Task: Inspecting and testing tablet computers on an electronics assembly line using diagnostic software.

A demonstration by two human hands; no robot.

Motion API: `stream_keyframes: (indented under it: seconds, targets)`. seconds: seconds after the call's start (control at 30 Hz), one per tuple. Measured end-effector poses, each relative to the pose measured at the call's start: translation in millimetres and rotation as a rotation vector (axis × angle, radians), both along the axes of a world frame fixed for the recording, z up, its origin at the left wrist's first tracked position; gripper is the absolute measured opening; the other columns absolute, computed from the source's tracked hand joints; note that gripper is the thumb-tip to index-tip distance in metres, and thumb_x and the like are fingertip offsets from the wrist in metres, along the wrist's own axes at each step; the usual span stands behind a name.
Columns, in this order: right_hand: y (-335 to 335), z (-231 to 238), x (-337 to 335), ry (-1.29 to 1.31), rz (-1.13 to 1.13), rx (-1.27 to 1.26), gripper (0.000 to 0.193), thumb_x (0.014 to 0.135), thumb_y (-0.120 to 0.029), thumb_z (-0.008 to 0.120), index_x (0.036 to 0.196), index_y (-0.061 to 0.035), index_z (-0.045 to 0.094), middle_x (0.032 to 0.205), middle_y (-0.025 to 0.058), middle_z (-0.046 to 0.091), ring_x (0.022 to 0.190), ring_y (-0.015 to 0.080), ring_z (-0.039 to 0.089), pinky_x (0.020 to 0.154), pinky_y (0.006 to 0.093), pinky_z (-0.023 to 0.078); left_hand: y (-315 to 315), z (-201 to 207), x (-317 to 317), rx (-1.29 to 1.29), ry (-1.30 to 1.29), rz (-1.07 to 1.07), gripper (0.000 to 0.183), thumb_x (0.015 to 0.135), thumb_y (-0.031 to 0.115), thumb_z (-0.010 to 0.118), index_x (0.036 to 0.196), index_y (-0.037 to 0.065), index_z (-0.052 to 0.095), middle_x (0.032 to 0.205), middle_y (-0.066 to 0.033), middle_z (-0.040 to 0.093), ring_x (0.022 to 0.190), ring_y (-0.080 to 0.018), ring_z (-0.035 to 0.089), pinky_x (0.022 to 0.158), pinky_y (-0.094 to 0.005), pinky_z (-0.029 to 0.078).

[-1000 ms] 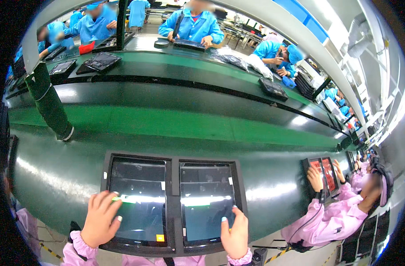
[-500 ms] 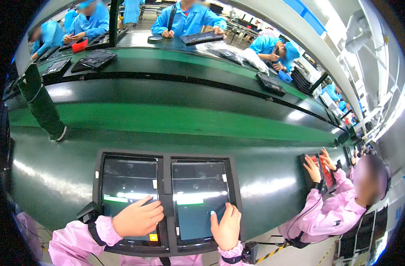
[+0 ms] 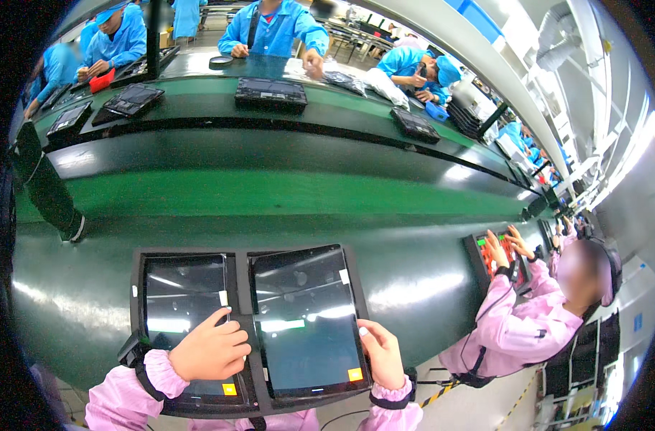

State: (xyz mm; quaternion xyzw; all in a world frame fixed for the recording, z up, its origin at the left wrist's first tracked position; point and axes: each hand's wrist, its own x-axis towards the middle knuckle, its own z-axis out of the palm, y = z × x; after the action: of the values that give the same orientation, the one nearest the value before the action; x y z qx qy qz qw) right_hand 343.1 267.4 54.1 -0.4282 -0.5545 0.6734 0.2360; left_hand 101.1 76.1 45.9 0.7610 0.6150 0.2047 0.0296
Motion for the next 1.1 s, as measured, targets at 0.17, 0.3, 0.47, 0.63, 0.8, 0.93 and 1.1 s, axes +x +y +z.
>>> stream_keyframes:
  seconds: [0.17, 0.3, 0.47, 0.63, 0.8, 0.93, 1.1]
  targets:
    - [6, -10, -4, -0.092, 0.025, 0.128, 0.016, 0.090, -0.010, 0.051, 0.096, 0.0027, 0.059, 0.076, -0.0023, 0.058, 0.069, 0.0039, 0.050, 0.062, 0.0185, 0.040, 11, -2, -2, 0.047, -0.043, -0.082, 0.024, 0.075, 0.022, 0.060, 0.056, 0.011, 0.052, 0.053, -0.0018, 0.046, 0.057, -0.0187, 0.049, 0.072, -0.0340, 0.042]
    - [1, -20, -7, -0.069, 0.041, 0.214, 0.014, 0.089, -0.010, 0.053, 0.089, 0.0027, 0.058, 0.075, -0.0014, 0.058, 0.070, 0.0041, 0.050, 0.063, 0.0190, 0.041, 17, -8, -5, 0.006, -0.001, -0.130, 0.034, 0.080, 0.025, 0.058, 0.050, 0.010, 0.052, 0.045, -0.0023, 0.048, 0.047, -0.0199, 0.048, 0.056, -0.0310, 0.036]
    - [4, -30, -6, -0.030, 0.048, 0.254, 0.011, 0.088, -0.007, 0.052, 0.086, 0.0022, 0.056, 0.071, -0.0028, 0.055, 0.066, 0.0030, 0.048, 0.060, 0.0184, 0.039, 18, -12, -7, -0.107, 0.067, -0.165, 0.043, 0.084, 0.030, 0.054, 0.046, 0.011, 0.053, 0.044, -0.0025, 0.049, 0.043, -0.0213, 0.045, 0.055, -0.0311, 0.035]
    - [6, -37, -5, -0.037, 0.033, 0.289, 0.011, 0.088, -0.005, 0.048, 0.083, 0.0017, 0.055, 0.068, -0.0043, 0.050, 0.063, 0.0024, 0.044, 0.057, 0.0189, 0.036, 20, -11, -3, -0.180, 0.154, -0.164, 0.055, 0.088, 0.040, 0.049, 0.042, 0.009, 0.054, 0.042, -0.0042, 0.049, 0.040, -0.0233, 0.046, 0.058, -0.0314, 0.035]
    - [10, -39, -8, -0.073, 0.042, 0.267, 0.013, 0.089, -0.005, 0.046, 0.084, 0.0017, 0.055, 0.069, -0.0044, 0.051, 0.064, 0.0024, 0.044, 0.057, 0.0186, 0.037, 25, -7, -3, -0.207, 0.177, -0.163, 0.056, 0.089, 0.040, 0.048, 0.043, 0.009, 0.055, 0.041, -0.0049, 0.048, 0.040, -0.0237, 0.044, 0.058, -0.0309, 0.034]
    - [14, -34, -7, 0.025, 0.044, 0.132, 0.015, 0.091, -0.007, 0.046, 0.085, 0.0015, 0.056, 0.072, -0.0033, 0.055, 0.065, 0.0030, 0.047, 0.059, 0.0187, 0.039, 30, 0, 1, -0.315, 0.148, -0.214, 0.057, 0.089, 0.043, 0.046, 0.044, 0.009, 0.056, 0.042, -0.0060, 0.049, 0.041, -0.0243, 0.044, 0.059, -0.0305, 0.033]
    - [21, -34, -5, 0.056, 0.107, 0.132, 0.018, 0.094, -0.011, 0.045, 0.086, -0.0003, 0.057, 0.075, -0.0022, 0.058, 0.065, 0.0031, 0.051, 0.060, 0.0178, 0.041, 19, 2, 21, -0.313, 0.143, -0.214, 0.060, 0.088, 0.047, 0.045, 0.045, 0.007, 0.056, 0.043, -0.0055, 0.050, 0.042, -0.0228, 0.046, 0.061, -0.0307, 0.034]
